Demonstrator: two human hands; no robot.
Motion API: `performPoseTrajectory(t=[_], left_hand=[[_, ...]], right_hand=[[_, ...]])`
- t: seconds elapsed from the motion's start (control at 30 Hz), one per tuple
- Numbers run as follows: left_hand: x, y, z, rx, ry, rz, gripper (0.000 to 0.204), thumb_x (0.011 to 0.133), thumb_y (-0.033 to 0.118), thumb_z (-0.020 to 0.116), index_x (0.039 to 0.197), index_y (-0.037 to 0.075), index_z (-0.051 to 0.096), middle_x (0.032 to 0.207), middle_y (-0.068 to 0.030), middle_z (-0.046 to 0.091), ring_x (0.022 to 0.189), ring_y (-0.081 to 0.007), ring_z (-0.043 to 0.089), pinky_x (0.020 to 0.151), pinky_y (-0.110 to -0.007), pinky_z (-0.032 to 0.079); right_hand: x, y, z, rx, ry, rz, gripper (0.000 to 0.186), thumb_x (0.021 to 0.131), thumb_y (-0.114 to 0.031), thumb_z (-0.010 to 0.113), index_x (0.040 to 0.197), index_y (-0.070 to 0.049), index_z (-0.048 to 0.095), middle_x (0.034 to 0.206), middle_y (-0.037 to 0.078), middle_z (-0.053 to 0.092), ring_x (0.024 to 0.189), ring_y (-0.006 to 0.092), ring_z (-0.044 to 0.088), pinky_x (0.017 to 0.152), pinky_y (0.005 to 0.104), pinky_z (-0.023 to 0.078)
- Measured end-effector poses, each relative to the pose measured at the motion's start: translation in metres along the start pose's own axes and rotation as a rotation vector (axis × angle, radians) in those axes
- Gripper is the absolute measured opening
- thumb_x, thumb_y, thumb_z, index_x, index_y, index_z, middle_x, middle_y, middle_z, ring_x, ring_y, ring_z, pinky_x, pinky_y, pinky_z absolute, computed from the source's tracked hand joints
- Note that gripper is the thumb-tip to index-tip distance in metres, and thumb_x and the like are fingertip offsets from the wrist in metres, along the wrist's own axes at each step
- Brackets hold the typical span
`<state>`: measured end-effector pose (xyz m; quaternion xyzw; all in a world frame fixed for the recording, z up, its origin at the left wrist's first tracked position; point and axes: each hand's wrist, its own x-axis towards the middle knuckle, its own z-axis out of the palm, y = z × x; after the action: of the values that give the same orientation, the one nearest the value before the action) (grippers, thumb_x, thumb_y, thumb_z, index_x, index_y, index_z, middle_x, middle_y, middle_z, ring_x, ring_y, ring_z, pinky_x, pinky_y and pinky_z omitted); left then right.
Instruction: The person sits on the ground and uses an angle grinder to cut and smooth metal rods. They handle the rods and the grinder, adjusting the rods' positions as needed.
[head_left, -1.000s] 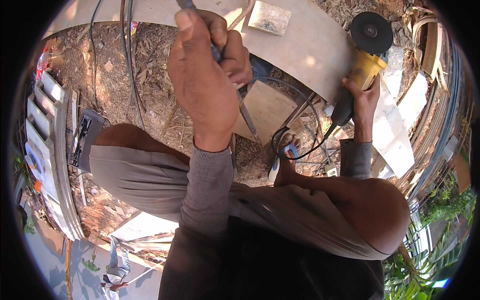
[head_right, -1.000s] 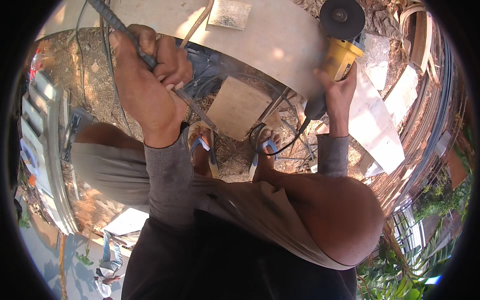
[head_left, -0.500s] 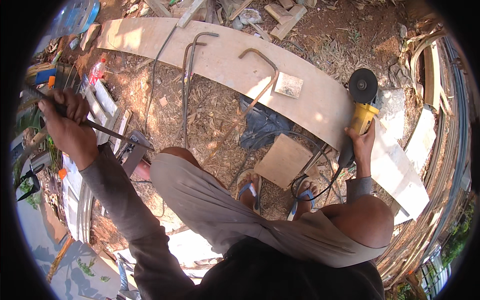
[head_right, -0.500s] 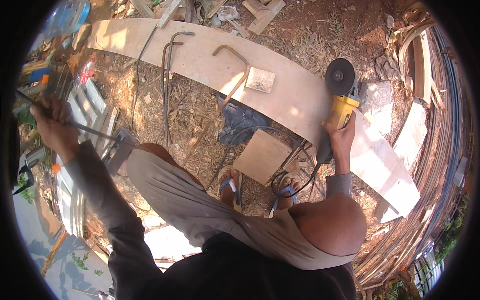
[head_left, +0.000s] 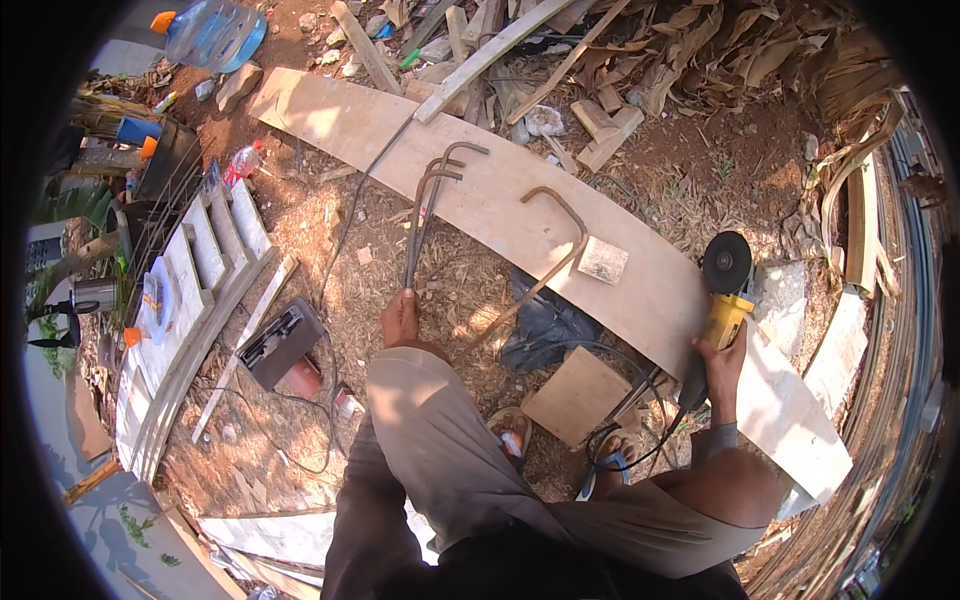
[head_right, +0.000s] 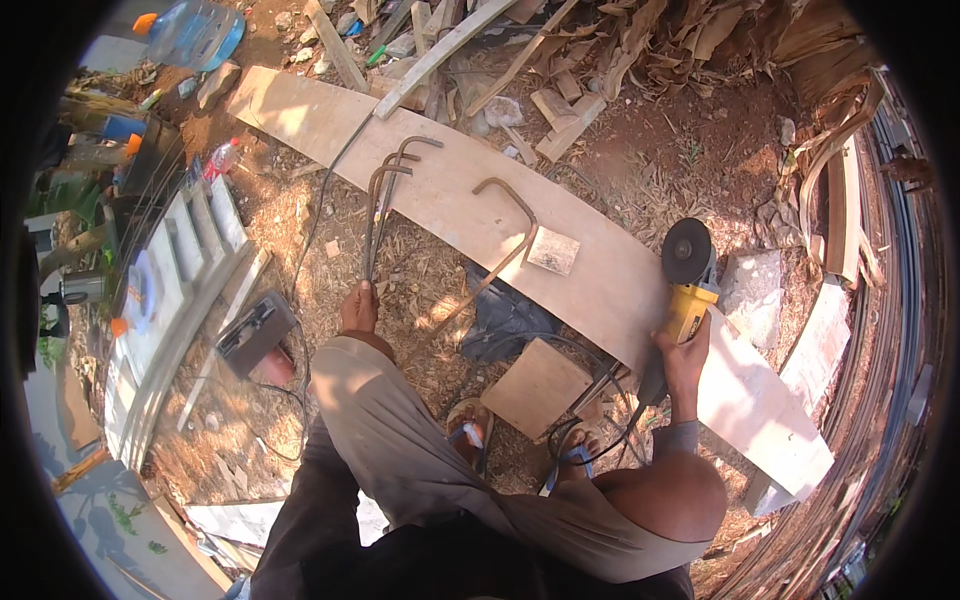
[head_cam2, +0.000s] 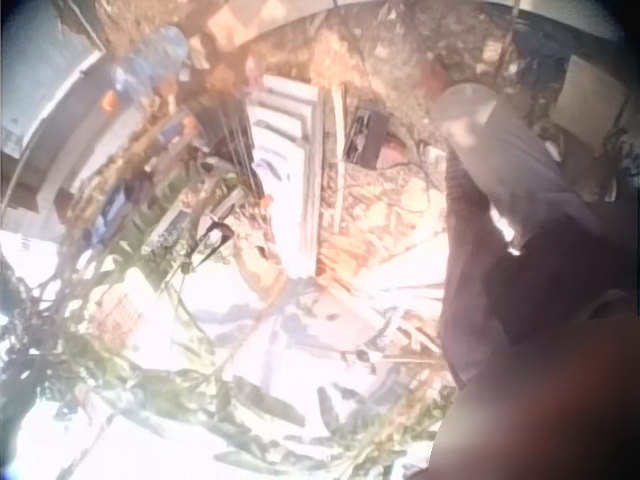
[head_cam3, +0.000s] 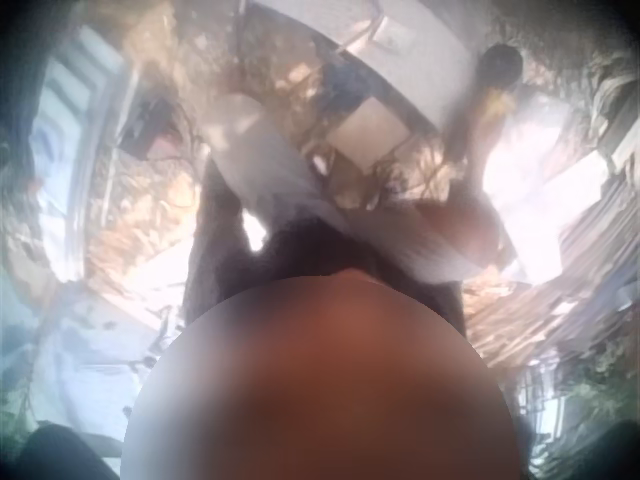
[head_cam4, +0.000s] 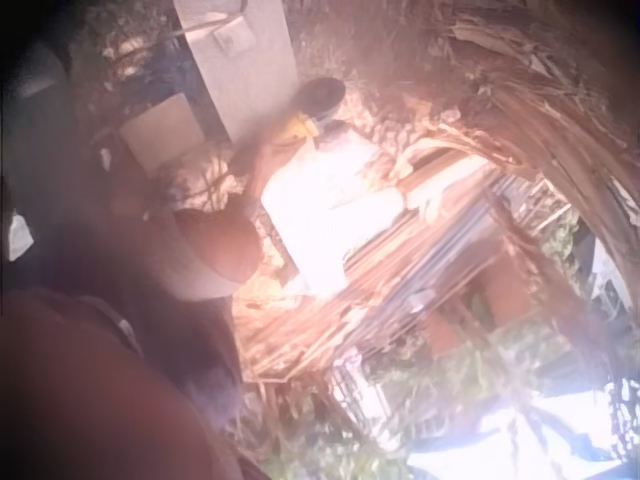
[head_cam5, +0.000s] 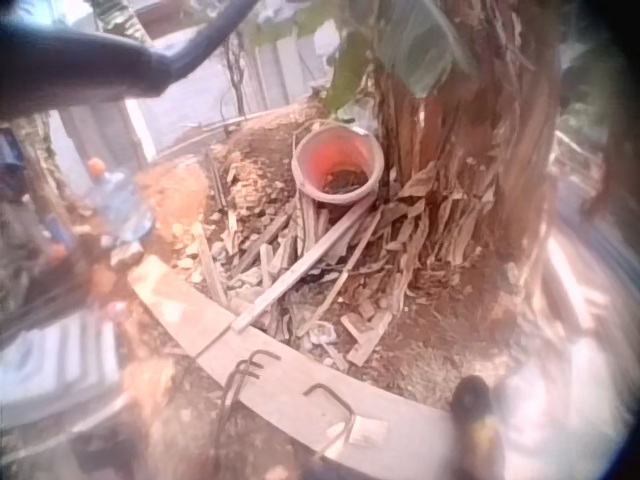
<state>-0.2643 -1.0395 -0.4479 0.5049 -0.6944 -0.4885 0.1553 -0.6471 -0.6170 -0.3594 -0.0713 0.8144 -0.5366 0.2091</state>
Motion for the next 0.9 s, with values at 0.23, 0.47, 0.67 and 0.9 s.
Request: performPoseTrajectory(t=[0.23,0.47,0.67,0.9], left_hand=[[-0.048,0.034,0.044,0.616,0.261,0.323,0.039,0.102,0.032,0.065,0.13,0.005,0.063,0.125,-0.0195,0.059,0.121,-0.0405,0.056,0.102,-0.049,0.046],[-0.109,0.041,0.068,0.742,-0.14,0.451,0.057,0.095,0.034,0.072,0.142,0.007,0.053,0.141,-0.0213,0.053,0.132,-0.0428,0.05,0.107,-0.056,0.041],[-0.096,0.024,0.094,0.324,-0.177,0.246,0.03,0.102,0.024,0.066,0.125,0.005,0.061,0.101,-0.023,0.068,0.087,-0.0389,0.069,0.075,-0.047,0.052],[-0.059,0.076,0.054,0.463,-0.026,0.069,0.028,0.109,0.033,0.056,0.11,0.007,0.065,0.072,-0.0134,0.063,0.064,-0.0283,0.062,0.061,-0.041,0.046]], right_hand=[[-0.002,-0.001,-0.004,0.026,-0.024,0.03,0.063,0.074,-0.007,0.076,0.131,-0.003,0.05,0.107,0.005,0.061,0.095,0.0168,0.06,0.086,0.0314,0.05],[0.001,0.006,-0.005,0.056,-0.022,0.007,0.068,0.074,-0.005,0.077,0.135,-0.002,0.048,0.113,0.007,0.062,0.1,0.0176,0.061,0.09,0.0328,0.051],[0.002,0.008,-0.007,0.054,-0.018,0.038,0.07,0.074,-0.005,0.078,0.137,-0.001,0.048,0.116,0.008,0.063,0.102,0.0188,0.062,0.092,0.0344,0.051],[0.002,0.006,-0.008,0.053,-0.041,0.019,0.072,0.075,-0.007,0.079,0.14,0.001,0.048,0.12,0.009,0.064,0.108,0.0192,0.062,0.096,0.0339,0.05]])
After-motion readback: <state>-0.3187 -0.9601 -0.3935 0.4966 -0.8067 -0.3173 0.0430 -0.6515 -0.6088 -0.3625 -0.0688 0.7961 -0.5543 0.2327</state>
